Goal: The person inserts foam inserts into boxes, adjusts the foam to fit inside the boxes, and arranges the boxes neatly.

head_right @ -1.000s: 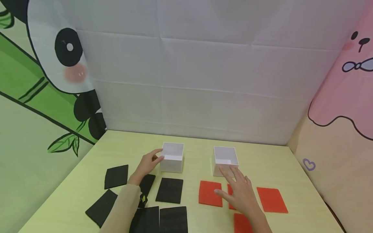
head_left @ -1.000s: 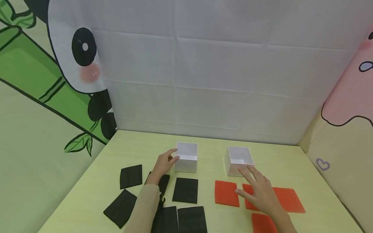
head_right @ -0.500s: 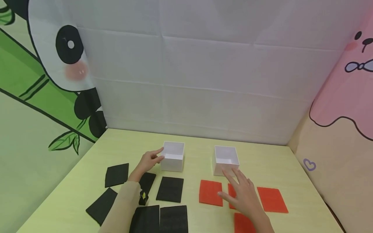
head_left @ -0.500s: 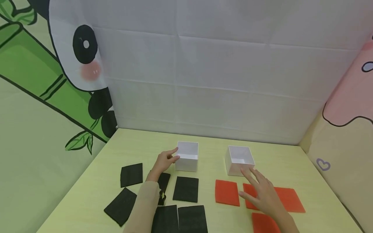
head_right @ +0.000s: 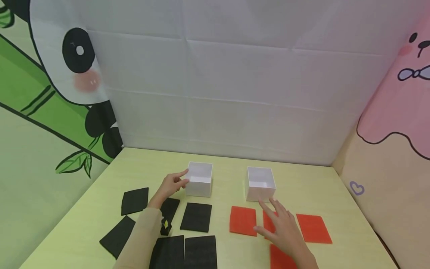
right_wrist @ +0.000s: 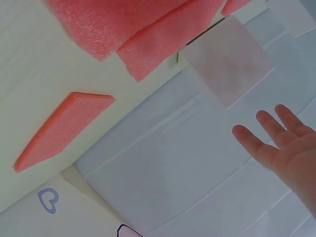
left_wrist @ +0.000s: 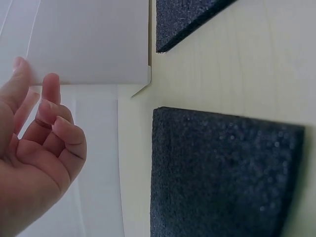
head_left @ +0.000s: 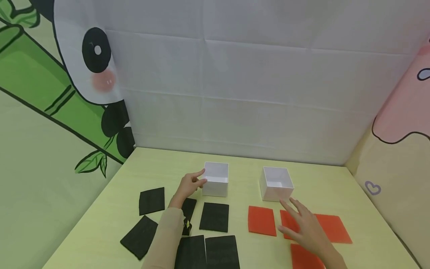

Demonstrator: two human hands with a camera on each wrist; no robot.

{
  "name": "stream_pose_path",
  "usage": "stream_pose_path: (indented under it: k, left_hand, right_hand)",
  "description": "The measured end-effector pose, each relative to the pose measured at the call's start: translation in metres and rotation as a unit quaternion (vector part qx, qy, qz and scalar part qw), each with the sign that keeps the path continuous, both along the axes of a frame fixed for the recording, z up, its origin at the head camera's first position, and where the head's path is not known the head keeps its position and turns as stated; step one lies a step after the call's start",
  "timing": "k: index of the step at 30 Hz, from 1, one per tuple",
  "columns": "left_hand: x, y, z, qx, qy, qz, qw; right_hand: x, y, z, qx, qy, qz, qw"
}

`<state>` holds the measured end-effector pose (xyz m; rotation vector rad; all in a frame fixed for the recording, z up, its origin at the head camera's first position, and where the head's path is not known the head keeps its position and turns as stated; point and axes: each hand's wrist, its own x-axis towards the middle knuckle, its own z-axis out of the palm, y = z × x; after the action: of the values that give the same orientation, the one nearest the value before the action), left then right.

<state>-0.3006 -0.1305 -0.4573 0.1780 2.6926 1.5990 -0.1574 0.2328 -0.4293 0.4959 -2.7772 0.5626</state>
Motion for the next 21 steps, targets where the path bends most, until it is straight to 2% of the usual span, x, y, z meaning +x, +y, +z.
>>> stream_pose_path:
  k: [8,17,21]
  left_hand:
    - [0.002,-0.001,0.002,0.002,0.004,-0.005,1.0000]
    - [0.001,0.000,0.002,-0.002,-0.001,-0.004,1.0000]
    - [0.001,0.000,0.002,-0.003,0.001,-0.005,1.0000]
  right_hand:
    - [0.007,0.003,-0.001,0.018,-0.040,-0.014,0.999]
    - [0.015,0.010,-0.012,0.008,-0.029,0.000,1.000]
    - [0.019,0.014,-0.016,0.021,-0.028,0.006,0.999]
